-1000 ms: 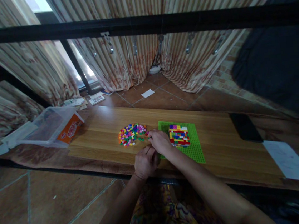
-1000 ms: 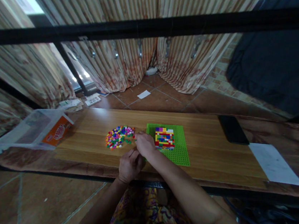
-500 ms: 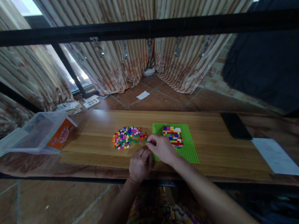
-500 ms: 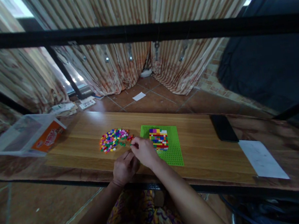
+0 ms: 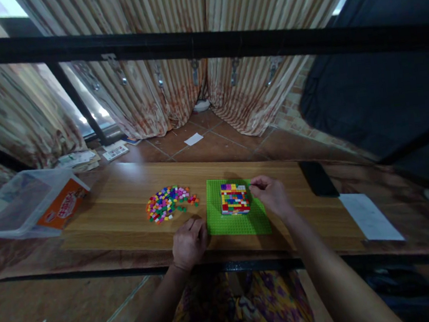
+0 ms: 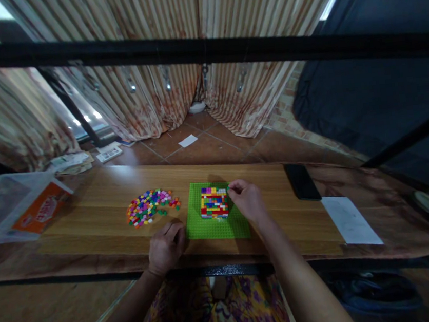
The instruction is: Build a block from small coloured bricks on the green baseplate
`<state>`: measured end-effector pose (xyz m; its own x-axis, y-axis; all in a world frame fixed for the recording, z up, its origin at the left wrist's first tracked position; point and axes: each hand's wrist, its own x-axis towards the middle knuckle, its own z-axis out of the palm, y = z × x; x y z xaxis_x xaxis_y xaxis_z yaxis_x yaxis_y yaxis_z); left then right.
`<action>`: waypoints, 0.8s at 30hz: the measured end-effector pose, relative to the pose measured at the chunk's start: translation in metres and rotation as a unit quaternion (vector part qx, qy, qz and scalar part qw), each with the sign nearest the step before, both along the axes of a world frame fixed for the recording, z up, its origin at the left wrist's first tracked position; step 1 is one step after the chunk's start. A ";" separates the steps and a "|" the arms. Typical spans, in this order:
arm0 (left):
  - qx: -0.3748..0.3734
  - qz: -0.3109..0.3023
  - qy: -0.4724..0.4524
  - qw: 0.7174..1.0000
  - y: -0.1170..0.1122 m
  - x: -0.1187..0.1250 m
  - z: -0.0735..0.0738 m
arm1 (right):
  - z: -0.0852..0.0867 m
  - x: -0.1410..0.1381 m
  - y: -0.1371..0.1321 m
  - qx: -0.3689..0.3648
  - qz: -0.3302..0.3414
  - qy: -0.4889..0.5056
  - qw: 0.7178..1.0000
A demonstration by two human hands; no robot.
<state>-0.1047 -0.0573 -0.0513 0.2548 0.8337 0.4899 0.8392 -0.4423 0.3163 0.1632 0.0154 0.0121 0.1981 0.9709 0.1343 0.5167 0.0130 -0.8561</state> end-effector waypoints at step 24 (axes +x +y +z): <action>-0.012 -0.002 -0.005 1.000 -0.001 0.000 0.001 | 0.012 0.000 0.033 0.043 0.240 -0.212 0.946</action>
